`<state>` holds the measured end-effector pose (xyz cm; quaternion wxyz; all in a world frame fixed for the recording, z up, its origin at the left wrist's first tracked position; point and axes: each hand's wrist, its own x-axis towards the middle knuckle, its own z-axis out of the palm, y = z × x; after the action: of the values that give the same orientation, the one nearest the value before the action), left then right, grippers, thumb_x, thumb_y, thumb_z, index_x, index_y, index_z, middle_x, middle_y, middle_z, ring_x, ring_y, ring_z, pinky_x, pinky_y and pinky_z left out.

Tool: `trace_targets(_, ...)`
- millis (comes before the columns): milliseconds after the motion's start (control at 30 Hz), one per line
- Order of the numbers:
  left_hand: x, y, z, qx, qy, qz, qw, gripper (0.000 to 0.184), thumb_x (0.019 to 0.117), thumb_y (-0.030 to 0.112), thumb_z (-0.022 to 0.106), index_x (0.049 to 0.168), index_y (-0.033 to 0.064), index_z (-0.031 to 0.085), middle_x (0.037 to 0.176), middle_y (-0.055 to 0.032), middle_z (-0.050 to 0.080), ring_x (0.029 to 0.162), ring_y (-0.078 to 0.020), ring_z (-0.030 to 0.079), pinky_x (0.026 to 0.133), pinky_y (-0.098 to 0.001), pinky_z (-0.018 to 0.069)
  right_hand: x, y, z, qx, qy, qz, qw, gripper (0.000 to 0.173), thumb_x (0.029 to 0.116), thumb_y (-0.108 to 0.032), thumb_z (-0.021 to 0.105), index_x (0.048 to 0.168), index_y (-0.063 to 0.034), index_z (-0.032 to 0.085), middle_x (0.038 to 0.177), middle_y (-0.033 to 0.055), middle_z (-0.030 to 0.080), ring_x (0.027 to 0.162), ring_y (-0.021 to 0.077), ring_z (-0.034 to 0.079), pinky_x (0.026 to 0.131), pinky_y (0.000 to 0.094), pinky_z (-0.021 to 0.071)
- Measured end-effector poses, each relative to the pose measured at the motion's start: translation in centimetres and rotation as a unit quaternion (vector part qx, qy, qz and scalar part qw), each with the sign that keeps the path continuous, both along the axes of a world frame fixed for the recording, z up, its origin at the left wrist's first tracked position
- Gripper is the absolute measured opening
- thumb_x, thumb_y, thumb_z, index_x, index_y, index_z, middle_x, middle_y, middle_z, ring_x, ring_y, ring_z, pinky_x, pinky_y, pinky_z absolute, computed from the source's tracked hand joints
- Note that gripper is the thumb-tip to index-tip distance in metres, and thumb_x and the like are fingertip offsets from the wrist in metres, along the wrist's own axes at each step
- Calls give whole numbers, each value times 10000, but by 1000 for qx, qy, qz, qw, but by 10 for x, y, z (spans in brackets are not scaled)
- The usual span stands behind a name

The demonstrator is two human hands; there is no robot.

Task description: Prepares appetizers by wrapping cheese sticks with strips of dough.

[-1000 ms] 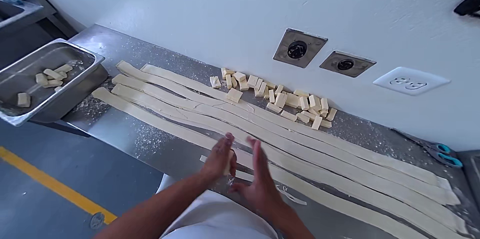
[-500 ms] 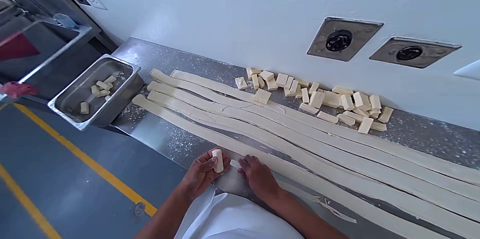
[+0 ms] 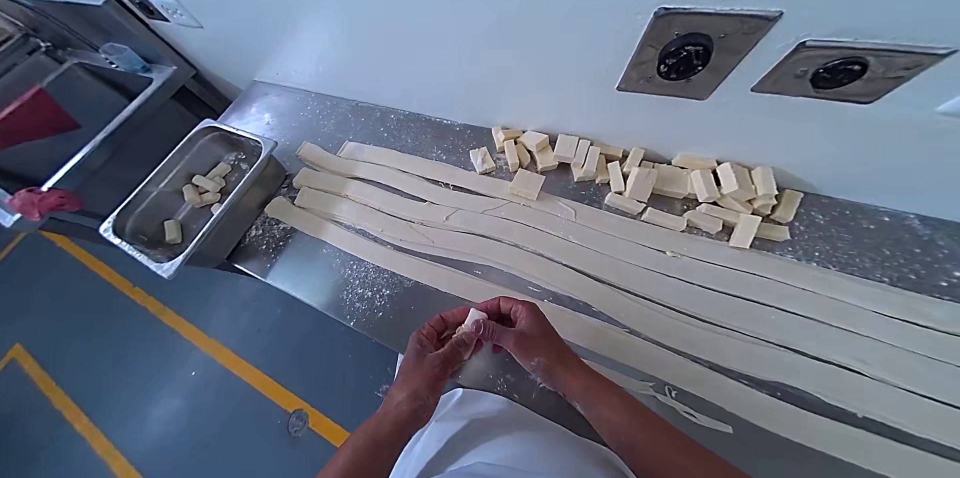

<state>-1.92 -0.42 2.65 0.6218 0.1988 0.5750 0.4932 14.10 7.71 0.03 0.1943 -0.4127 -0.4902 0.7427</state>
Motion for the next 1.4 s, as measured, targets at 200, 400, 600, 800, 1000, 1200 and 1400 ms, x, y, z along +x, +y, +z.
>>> trace_targets(200,-1,4,-1,29,120,-34,992,102,887,7,721,979,-15,683,868,-44,742,795,-129,729,786,-304,626,16,-5,12,-5,69,-81,994,263,912,-69,722,1149,27,657,974,38,721,880,87,707,840,254,600)
trace_targets(400,-6,9,-17,236,187,-59,952,84,958,145,675,920,74,700,966,26,709,887,-46,675,810,-237,576,20,-17,13,114,89,-110,983,274,892,-67,723,1140,33,664,980,25,728,858,47,705,802,209,598)
trace_targets(600,5,12,-17,167,56,-19,984,82,956,99,662,895,103,716,788,55,717,731,-26,676,720,-221,576,24,-17,20,120,134,-93,979,286,892,-41,721,1161,40,668,1032,16,734,913,38,707,854,218,598)
trace_targets(800,24,9,-8,95,6,54,994,127,973,16,576,891,56,664,787,-2,729,737,-77,709,743,-264,609,19,-25,25,214,99,-150,960,411,899,-56,726,1265,96,619,1084,96,728,946,68,718,869,213,596)
trace_targets(1000,22,5,-12,294,291,-90,906,429,1020,404,570,1085,12,730,1091,-1,722,1006,-7,671,891,-205,568,22,-29,25,319,51,-200,925,223,906,-67,732,1102,39,742,1069,134,706,935,76,705,821,181,596)
trace_targets(1200,26,18,12,76,55,-124,988,202,1050,105,454,1062,-5,624,923,-11,723,871,-95,709,861,-293,595,47,-16,25,360,-10,-46,932,498,954,-291,711,1382,-46,637,1390,128,579,1227,168,588,1017,327,520)
trace_targets(1400,32,25,22,27,-48,-131,990,319,1100,135,297,1112,3,588,985,-47,742,914,-132,729,859,-299,604,41,-10,24,466,-52,27,883,794,829,-134,808,1515,30,444,1337,201,642,1200,309,653,1009,419,542)
